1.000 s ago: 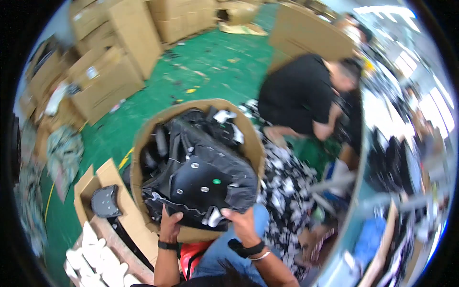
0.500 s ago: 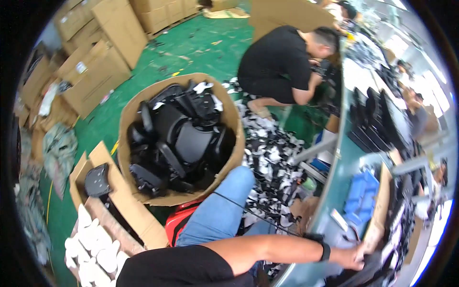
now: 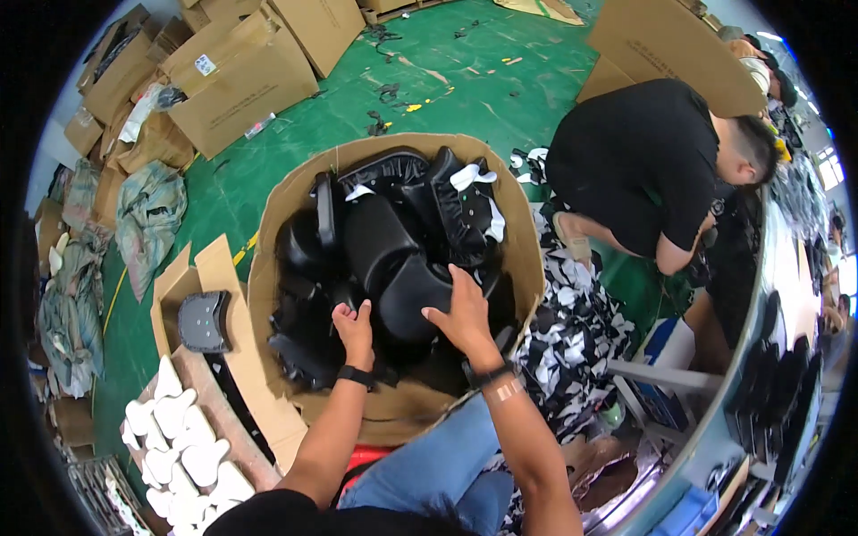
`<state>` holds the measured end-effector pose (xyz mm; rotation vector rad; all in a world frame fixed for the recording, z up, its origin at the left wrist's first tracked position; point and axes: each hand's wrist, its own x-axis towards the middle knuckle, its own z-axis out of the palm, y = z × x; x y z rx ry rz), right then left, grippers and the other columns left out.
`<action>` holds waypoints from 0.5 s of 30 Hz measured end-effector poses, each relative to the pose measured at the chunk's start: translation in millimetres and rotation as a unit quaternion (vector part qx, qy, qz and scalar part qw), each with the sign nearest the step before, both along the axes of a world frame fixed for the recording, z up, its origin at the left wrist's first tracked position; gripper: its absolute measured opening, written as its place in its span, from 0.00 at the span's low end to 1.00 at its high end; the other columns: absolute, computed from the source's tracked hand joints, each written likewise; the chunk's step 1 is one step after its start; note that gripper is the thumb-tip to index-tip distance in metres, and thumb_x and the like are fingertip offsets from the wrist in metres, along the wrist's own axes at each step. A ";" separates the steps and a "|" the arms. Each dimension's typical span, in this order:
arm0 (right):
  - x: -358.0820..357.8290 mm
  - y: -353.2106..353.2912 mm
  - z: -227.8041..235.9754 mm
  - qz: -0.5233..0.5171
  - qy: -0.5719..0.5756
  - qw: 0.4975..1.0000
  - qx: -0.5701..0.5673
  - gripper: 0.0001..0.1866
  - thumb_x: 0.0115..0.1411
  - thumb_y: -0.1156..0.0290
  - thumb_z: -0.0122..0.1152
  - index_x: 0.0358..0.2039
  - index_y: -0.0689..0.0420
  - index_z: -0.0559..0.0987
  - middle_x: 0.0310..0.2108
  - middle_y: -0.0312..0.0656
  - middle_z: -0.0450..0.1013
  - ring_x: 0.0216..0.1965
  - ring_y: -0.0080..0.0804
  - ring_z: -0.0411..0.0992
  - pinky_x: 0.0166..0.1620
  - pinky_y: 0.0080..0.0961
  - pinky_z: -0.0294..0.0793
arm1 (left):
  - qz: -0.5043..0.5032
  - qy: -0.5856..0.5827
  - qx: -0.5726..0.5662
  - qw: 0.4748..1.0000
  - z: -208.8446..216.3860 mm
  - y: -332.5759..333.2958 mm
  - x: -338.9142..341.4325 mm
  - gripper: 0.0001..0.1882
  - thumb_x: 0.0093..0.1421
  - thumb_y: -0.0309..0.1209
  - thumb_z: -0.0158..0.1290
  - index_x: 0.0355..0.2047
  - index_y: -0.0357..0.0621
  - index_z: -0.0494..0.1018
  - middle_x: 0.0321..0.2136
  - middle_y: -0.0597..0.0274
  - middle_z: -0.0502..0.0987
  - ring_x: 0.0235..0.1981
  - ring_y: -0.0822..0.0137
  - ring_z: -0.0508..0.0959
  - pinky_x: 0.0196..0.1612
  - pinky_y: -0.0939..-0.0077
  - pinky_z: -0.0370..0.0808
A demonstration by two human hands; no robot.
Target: The person trims and finishes upholstered chair backrests by cutting fabric scraps and cardboard with a utility knife and pliers.
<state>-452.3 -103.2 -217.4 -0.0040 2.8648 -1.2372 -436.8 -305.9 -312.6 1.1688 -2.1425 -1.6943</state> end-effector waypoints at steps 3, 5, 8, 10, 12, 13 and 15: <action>-76.8 5.7 -96.2 0.040 -0.273 0.948 0.161 0.54 0.36 0.56 0.78 0.62 0.58 0.59 0.61 0.50 0.60 0.64 0.49 0.55 0.62 0.47 0.55 | -0.016 -0.002 0.092 0.996 -29.8 0.7 -68.6 0.33 0.58 0.43 0.59 0.55 0.33 0.60 0.52 0.51 0.67 0.52 0.61 0.69 0.57 0.68 0.65; -79.5 -6.0 -154.8 0.122 -0.329 0.913 0.207 0.60 0.32 0.47 0.78 0.63 0.57 0.58 0.60 0.50 0.61 0.64 0.48 0.56 0.62 0.50 0.55 | 0.000 -0.071 0.079 0.994 -64.8 -28.0 -116.8 0.37 0.60 0.51 0.52 0.57 0.32 0.60 0.56 0.50 0.66 0.56 0.58 0.67 0.59 0.67 0.62; -79.7 -42.8 -158.9 0.213 -0.357 0.886 0.204 0.60 0.30 0.43 0.76 0.61 0.59 0.60 0.59 0.52 0.64 0.63 0.51 0.58 0.62 0.55 0.50 | 0.087 -0.063 0.218 0.970 -101.3 -78.2 -141.4 0.50 0.56 0.59 0.52 0.63 0.28 0.51 0.65 0.41 0.53 0.66 0.52 0.53 0.66 0.62 0.53; -64.8 19.7 -193.3 0.180 -0.437 0.878 0.073 0.56 0.28 0.43 0.73 0.58 0.59 0.66 0.58 0.56 0.66 0.61 0.54 0.61 0.63 0.59 0.46 | 0.034 -0.180 0.172 0.968 -94.5 -1.6 -162.7 0.52 0.53 0.61 0.54 0.63 0.29 0.52 0.65 0.42 0.52 0.66 0.51 0.53 0.66 0.63 0.53; -74.6 -6.9 -131.0 0.204 -0.377 0.903 0.002 0.40 0.30 0.46 0.73 0.43 0.58 0.77 0.45 0.53 0.73 0.54 0.51 0.67 0.55 0.47 0.63 | 0.054 -0.213 0.089 0.971 -104.3 -52.0 -161.2 0.59 0.44 0.64 0.60 0.64 0.31 0.53 0.65 0.42 0.52 0.64 0.50 0.58 0.65 0.64 0.56; -79.6 -6.5 -93.6 0.255 -0.196 0.939 0.120 0.36 0.31 0.45 0.73 0.37 0.59 0.77 0.39 0.51 0.74 0.48 0.50 0.70 0.49 0.39 0.68 | 0.106 -0.142 0.121 0.977 -110.2 -63.4 -158.8 0.54 0.48 0.62 0.60 0.62 0.34 0.57 0.62 0.46 0.60 0.60 0.50 0.65 0.62 0.64 0.62; -112.2 37.4 -34.2 0.261 -0.175 0.948 0.052 0.35 0.35 0.50 0.74 0.39 0.61 0.77 0.39 0.49 0.74 0.44 0.46 0.71 0.49 0.33 0.69 | 0.018 0.009 0.420 0.907 -101.2 -58.1 -158.0 0.46 0.53 0.59 0.58 0.60 0.36 0.62 0.58 0.50 0.66 0.56 0.53 0.69 0.59 0.64 0.66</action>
